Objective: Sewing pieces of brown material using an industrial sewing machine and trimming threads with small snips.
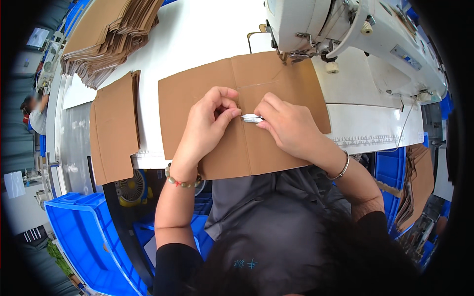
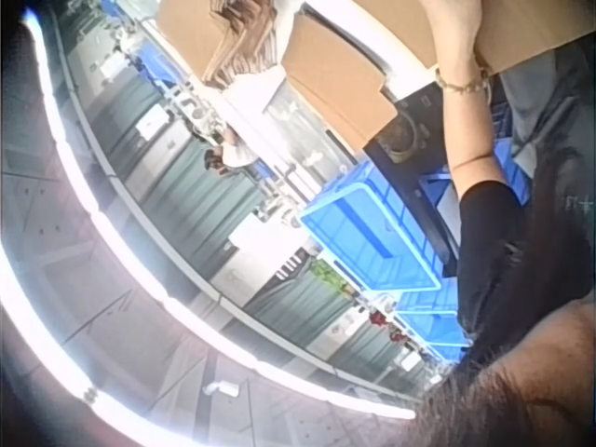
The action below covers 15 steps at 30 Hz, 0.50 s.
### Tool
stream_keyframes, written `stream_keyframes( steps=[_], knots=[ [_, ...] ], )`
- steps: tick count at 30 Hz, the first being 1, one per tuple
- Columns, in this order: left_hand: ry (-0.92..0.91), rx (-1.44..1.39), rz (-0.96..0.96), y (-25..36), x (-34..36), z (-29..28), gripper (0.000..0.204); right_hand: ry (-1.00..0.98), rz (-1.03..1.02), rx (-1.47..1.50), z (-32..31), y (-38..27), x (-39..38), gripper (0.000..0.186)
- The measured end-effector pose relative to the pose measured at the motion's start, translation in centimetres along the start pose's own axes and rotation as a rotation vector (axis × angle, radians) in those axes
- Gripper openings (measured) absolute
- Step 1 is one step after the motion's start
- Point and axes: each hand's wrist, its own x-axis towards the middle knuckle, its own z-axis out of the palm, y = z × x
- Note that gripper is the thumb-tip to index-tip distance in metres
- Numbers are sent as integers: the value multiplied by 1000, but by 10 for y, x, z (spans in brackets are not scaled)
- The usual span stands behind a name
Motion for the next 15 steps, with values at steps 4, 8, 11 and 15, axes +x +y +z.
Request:
stream_keyframes(
  steps=[4,8,11,15],
  knots=[
    [-21,-7,-24,2,0,0,22,20,-27,-15,0,0,1,19],
    [-20,-15,-22,2,0,1,20,32,-44,-39,1,-1,3,20],
    [-7,-8,-22,3,0,1,19,12,-41,-33,1,0,3,21],
    [14,-75,12,-2,-2,-1,19,1,15,34,-1,2,2,19]
  ],
)
